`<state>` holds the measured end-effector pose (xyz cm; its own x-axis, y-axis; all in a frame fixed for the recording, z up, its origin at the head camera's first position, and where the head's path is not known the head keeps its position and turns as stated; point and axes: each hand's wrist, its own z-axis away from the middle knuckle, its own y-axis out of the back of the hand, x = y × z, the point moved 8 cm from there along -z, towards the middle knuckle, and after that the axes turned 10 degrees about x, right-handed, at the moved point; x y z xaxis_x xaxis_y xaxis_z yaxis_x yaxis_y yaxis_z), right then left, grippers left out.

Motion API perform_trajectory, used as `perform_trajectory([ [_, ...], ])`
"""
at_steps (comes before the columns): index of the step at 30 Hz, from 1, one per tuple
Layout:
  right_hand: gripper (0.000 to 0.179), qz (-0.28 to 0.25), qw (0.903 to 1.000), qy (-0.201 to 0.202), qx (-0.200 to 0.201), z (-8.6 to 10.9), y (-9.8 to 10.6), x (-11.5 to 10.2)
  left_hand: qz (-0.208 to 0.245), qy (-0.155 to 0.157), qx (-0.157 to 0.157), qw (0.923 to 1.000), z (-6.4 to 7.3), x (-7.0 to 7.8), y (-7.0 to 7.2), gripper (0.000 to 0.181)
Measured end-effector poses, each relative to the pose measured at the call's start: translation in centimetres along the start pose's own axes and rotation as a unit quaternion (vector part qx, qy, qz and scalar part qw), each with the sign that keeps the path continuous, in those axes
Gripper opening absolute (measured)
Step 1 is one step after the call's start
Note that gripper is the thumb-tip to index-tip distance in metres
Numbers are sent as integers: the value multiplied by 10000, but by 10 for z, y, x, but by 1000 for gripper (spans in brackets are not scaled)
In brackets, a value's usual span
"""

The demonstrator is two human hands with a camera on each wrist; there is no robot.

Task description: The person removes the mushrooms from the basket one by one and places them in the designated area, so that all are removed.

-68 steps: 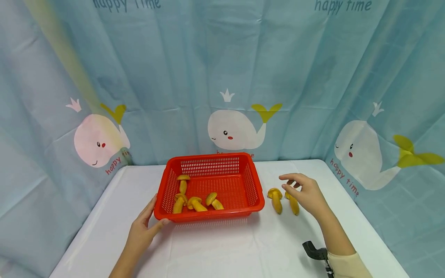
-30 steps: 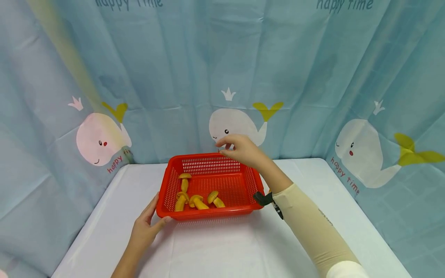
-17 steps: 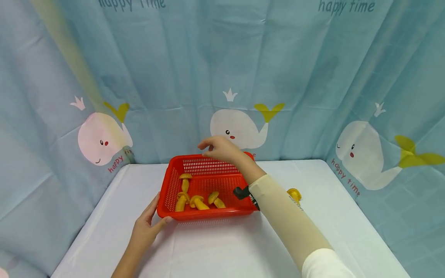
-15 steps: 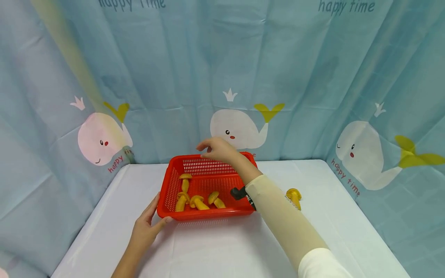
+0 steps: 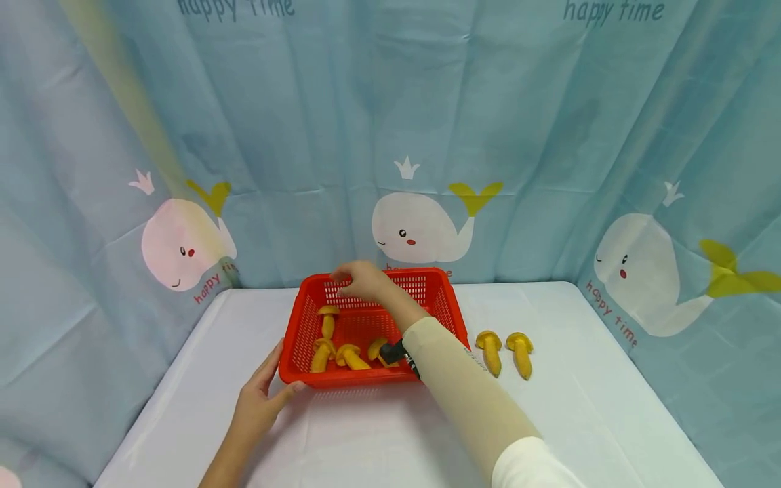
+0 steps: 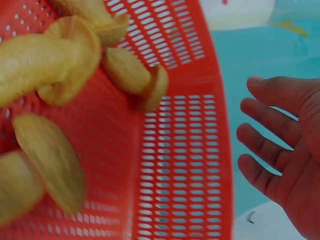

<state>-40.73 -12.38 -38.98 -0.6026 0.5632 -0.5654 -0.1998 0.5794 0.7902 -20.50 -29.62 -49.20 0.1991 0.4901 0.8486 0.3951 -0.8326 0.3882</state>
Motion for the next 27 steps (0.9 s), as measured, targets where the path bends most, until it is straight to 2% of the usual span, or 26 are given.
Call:
perform_trajectory([
  [4, 39, -248, 9995, -174, -82, -1, -17, 7, -67, 39, 10, 10000, 2, -2, 0, 90],
  [10, 39, -397, 9978, -533, -41, 1, -31, 22, -153, 155, -73, 9997, 4, -5, -9, 89],
  [15, 41, -581, 9958, -673, -228, 0, -47, 28, -173, 277, -51, 9995, 4, -7, -9, 88],
  [22, 41, -505, 9949, -752, -447, -5, -62, 32, -69, 39, -9, 10000, 3, -2, -4, 89],
  [27, 43, -466, 9940, -814, -561, -7, -69, 31, -118, 60, 14, 9999, 2, 0, -1, 88],
])
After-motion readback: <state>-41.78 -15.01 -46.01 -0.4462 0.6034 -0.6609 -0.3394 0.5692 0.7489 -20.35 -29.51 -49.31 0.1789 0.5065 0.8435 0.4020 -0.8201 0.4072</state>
